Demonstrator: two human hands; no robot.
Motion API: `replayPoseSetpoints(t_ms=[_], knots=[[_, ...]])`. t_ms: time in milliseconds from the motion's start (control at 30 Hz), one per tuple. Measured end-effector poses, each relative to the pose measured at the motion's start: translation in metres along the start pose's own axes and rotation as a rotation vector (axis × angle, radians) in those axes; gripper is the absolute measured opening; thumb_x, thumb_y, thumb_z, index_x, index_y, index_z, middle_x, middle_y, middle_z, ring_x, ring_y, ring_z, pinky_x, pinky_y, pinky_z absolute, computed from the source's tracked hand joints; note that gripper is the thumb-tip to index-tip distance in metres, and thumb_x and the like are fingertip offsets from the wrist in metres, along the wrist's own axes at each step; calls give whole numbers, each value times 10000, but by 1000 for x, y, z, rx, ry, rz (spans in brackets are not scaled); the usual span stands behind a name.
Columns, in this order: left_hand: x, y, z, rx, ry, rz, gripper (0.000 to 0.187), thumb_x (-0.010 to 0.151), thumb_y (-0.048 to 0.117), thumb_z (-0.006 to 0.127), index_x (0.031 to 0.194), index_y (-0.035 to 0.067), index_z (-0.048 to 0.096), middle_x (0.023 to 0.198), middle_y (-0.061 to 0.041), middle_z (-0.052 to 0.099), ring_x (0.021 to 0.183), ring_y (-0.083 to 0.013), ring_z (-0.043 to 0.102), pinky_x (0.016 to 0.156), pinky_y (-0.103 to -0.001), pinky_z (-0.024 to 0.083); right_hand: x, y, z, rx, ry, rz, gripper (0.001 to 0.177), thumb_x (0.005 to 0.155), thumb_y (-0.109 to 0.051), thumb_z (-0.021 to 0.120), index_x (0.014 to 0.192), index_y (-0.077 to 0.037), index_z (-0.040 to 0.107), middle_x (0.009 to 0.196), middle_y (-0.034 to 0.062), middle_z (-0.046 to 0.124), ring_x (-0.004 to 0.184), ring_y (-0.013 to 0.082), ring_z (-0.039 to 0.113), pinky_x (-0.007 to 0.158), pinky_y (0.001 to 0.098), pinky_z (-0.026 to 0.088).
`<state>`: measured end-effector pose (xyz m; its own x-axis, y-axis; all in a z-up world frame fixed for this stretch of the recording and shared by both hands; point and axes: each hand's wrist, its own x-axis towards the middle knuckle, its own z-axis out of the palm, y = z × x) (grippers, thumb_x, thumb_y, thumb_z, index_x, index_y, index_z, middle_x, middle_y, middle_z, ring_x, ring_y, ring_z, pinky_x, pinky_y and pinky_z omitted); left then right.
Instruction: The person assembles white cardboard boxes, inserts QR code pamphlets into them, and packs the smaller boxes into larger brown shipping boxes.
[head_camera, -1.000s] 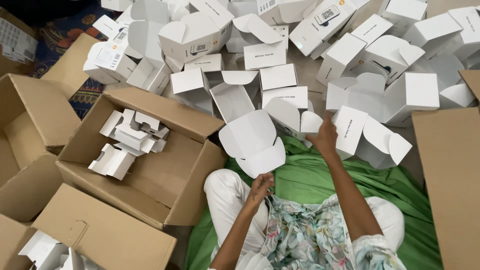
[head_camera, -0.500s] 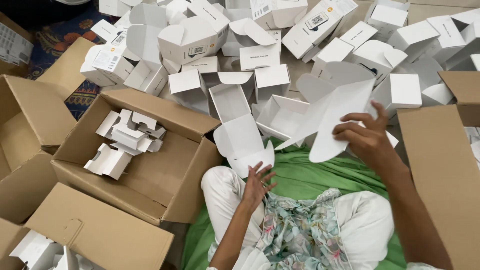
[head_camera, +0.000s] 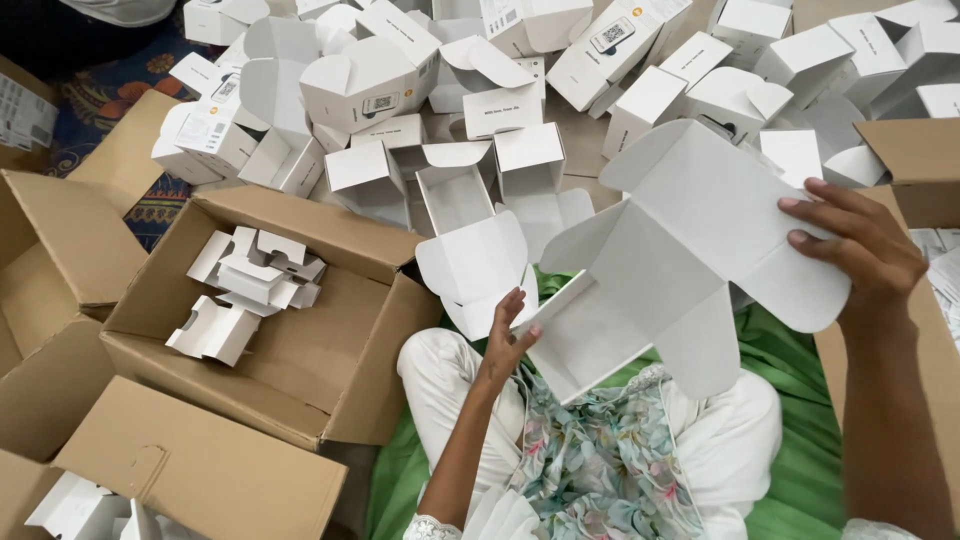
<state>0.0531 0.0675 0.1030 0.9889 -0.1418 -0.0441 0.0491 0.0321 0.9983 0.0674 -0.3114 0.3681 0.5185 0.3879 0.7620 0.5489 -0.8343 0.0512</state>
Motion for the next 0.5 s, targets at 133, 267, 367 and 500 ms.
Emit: replayPoseSetpoints(t_ms=[133, 267, 367, 500], knots=[[0, 23, 19, 553, -109, 25, 1036, 781, 388, 864, 1562, 78, 256, 1571, -236, 393, 1461, -377, 345, 1132, -546, 295, -22, 18, 43, 168, 35, 43, 156, 1033, -75, 798, 962, -73, 659, 1205, 107, 761, 1308, 270, 710, 1065, 354, 613], [5, -44, 27, 796, -33, 99, 590, 898, 261, 709, 1378, 39, 448, 1255, -236, 633, 1132, -409, 616, 888, -523, 496, -13, 20, 81, 430, 97, 136, 111, 1035, -78, 765, 1019, -59, 656, 1288, 122, 729, 1289, 309, 698, 1072, 379, 579], [-2, -50, 38, 890, 51, 47, 267, 974, 199, 638, 1172, 33, 573, 1068, -214, 710, 956, -419, 695, 766, -521, 559, -13, 40, 103, 320, -23, 204, 196, 954, -30, 748, 1139, -80, 709, 1435, 158, 669, 1328, 340, 647, 1094, 407, 546], [-3, -83, 42, 1058, 170, -12, 136, 964, 140, 579, 1035, 27, 601, 1005, -200, 711, 908, -424, 694, 712, -541, 562, -63, 84, 155, 24, -308, 469, 584, 887, 33, 682, 1465, -47, 653, 1567, 281, 502, 1386, 472, 469, 1007, 509, 458]])
